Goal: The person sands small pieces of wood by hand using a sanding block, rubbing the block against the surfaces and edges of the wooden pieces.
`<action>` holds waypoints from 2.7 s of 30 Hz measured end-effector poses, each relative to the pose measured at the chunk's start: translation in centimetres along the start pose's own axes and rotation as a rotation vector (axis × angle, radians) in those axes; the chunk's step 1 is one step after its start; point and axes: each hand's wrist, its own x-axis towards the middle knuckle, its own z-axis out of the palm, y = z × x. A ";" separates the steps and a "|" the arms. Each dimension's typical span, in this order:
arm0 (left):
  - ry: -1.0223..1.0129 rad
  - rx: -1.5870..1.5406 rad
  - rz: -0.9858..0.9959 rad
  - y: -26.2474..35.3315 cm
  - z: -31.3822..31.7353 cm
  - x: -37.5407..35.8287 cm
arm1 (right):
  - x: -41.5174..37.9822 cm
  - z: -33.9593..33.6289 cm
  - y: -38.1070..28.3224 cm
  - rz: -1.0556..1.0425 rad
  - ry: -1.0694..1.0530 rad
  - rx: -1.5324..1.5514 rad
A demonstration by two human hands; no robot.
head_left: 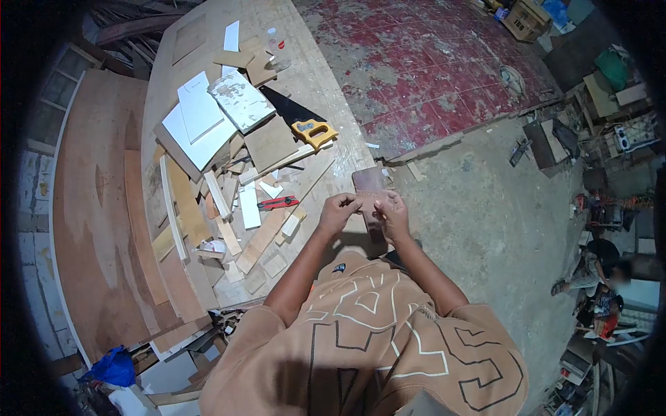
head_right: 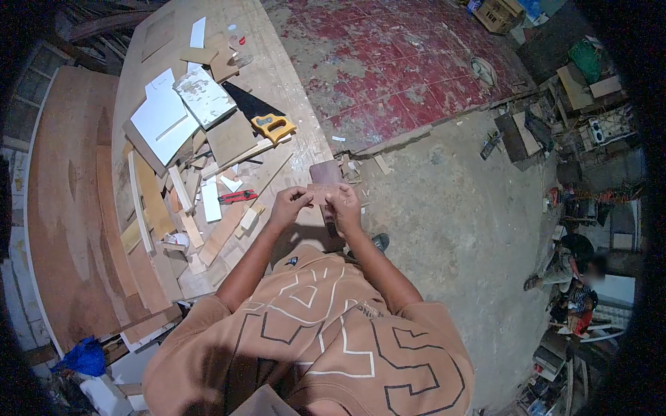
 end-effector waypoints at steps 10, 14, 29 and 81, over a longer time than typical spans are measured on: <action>-0.034 0.172 -0.188 -4.2 2.2 2.4 | 1.5 -1.8 4.1 -0.166 0.253 -0.499; -0.156 1.041 -0.069 -4.2 2.4 4.8 | 3.3 -3.4 5.4 -0.452 0.263 -1.082; -0.426 1.399 -0.195 -4.4 4.0 8.5 | -0.1 -6.7 8.1 -0.557 0.152 -1.264; -0.462 1.308 -0.263 -2.0 3.9 8.0 | 9.8 -5.0 8.1 -0.655 0.024 -1.491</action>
